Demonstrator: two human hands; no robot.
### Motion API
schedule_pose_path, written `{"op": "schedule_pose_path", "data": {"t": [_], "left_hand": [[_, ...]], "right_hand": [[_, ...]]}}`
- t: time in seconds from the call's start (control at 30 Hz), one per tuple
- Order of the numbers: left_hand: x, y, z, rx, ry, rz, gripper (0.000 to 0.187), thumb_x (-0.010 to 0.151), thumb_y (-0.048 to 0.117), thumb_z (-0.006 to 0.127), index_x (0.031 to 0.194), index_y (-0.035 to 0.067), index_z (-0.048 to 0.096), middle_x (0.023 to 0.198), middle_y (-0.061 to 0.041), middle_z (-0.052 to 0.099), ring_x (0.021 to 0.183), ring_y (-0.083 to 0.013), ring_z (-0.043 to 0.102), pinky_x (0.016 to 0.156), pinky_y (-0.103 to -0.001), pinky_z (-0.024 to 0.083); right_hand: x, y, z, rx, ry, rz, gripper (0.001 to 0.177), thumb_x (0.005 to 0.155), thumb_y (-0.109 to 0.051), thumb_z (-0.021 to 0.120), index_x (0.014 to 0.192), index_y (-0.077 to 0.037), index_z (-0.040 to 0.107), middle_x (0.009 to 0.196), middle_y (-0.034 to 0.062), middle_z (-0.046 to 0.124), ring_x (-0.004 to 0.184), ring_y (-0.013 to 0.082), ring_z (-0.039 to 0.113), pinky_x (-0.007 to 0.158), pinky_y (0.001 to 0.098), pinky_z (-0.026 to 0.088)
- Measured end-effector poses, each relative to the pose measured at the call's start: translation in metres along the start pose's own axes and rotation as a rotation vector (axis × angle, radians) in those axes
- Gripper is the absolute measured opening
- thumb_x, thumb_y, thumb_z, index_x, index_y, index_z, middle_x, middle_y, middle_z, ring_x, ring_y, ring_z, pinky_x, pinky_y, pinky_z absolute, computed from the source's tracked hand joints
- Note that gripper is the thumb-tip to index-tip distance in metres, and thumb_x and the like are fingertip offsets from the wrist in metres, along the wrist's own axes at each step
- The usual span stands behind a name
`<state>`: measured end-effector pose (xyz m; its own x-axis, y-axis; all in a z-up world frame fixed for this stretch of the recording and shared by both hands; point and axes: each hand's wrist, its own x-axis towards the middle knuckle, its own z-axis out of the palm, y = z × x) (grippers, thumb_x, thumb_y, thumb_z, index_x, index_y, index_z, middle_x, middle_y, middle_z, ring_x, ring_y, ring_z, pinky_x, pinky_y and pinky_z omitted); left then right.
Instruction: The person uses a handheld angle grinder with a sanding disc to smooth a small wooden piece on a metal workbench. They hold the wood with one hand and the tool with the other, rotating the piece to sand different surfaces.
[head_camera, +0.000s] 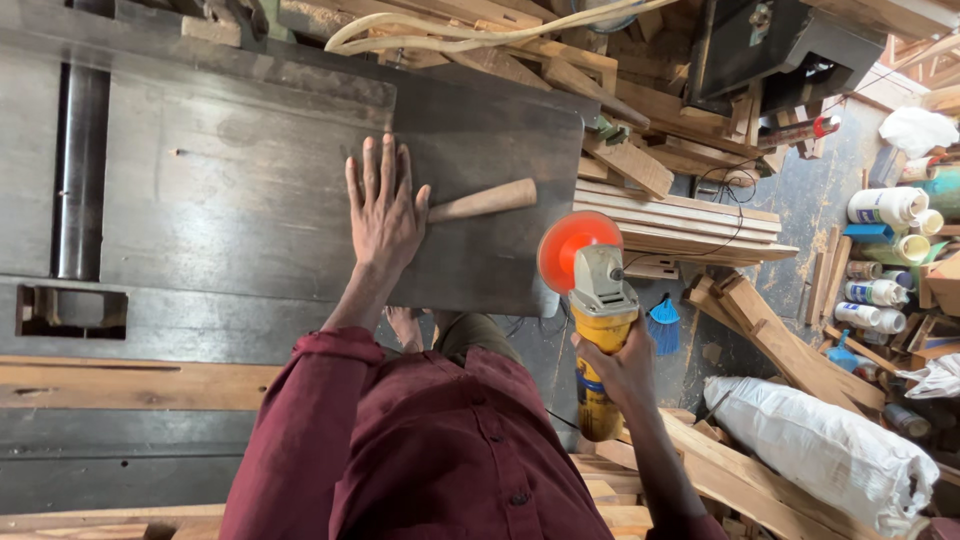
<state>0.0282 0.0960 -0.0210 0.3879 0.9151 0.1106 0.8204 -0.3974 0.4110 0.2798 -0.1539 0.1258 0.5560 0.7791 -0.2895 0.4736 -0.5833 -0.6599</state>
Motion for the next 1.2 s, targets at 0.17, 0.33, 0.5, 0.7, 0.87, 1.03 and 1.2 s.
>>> {"op": "schedule_pose_path", "data": {"t": [0.17,0.33,0.5,0.7,0.87,1.03,1.2], "left_hand": [[-0.021,0.007,-0.004,0.074,-0.028,0.025,0.068,0.111,0.043,0.035,0.162,-0.001,0.032,0.172,-0.017,0.02,0.16,-0.0353,0.01,0.129,-0.056,0.007],[-0.037,0.01,-0.006,0.028,-0.029,0.055,0.068,0.111,0.043,0.036,0.163,0.0,0.031,0.172,-0.015,0.02,0.16,-0.0331,0.011,0.129,-0.057,0.007],[-0.03,0.011,-0.004,0.042,0.002,0.049,0.065,0.108,0.032,0.039,0.163,-0.002,0.031,0.173,-0.017,0.02,0.16,-0.0335,0.011,0.129,-0.056,0.007],[-0.02,0.019,0.005,0.019,0.023,-0.051,0.065,0.105,0.025,0.04,0.162,-0.004,0.03,0.173,-0.016,0.02,0.161,-0.0332,0.012,0.13,-0.053,0.008],[-0.018,0.014,0.004,0.024,0.008,-0.014,0.065,0.106,0.028,0.037,0.161,-0.005,0.03,0.172,-0.017,0.018,0.16,-0.0323,0.011,0.13,-0.053,0.008],[-0.006,0.01,0.002,0.028,0.007,-0.019,0.065,0.11,0.034,0.035,0.162,-0.004,0.031,0.173,-0.016,0.017,0.161,-0.031,0.009,0.13,-0.053,0.009],[0.013,0.008,-0.005,0.06,0.016,-0.014,0.066,0.109,0.037,0.04,0.16,-0.003,0.034,0.169,-0.017,0.026,0.159,-0.0329,0.015,0.129,-0.053,0.011]], "right_hand": [[-0.004,-0.006,-0.007,0.045,-0.018,0.01,0.079,0.069,-0.025,0.084,0.136,0.001,0.05,0.11,0.0149,0.074,0.092,0.022,0.076,0.083,0.0377,0.062],[-0.001,-0.01,0.002,0.062,-0.066,0.01,0.074,0.069,-0.024,0.083,0.131,0.0,0.053,0.105,0.0144,0.076,0.088,0.0229,0.076,0.08,0.0376,0.062],[0.007,-0.008,0.008,-0.09,-0.079,-0.047,0.072,0.069,-0.031,0.085,0.128,-0.001,0.057,0.106,0.0136,0.077,0.092,0.0238,0.077,0.085,0.0392,0.059],[0.034,-0.014,0.008,-0.136,-0.102,-0.102,0.072,0.068,-0.036,0.085,0.126,-0.002,0.061,0.108,0.0156,0.076,0.094,0.026,0.077,0.085,0.0403,0.06],[0.063,-0.029,0.01,-0.138,-0.165,-0.066,0.074,0.068,-0.038,0.083,0.127,-0.001,0.058,0.105,0.0148,0.077,0.091,0.0245,0.077,0.082,0.0396,0.06],[0.077,-0.041,0.008,-0.112,-0.228,0.004,0.072,0.066,-0.038,0.082,0.125,-0.002,0.06,0.105,0.0144,0.077,0.09,0.0241,0.077,0.081,0.0383,0.061],[0.092,-0.045,0.005,-0.158,-0.264,0.013,0.072,0.067,-0.038,0.083,0.125,-0.001,0.06,0.106,0.0142,0.076,0.092,0.0232,0.076,0.083,0.0374,0.06]]}}
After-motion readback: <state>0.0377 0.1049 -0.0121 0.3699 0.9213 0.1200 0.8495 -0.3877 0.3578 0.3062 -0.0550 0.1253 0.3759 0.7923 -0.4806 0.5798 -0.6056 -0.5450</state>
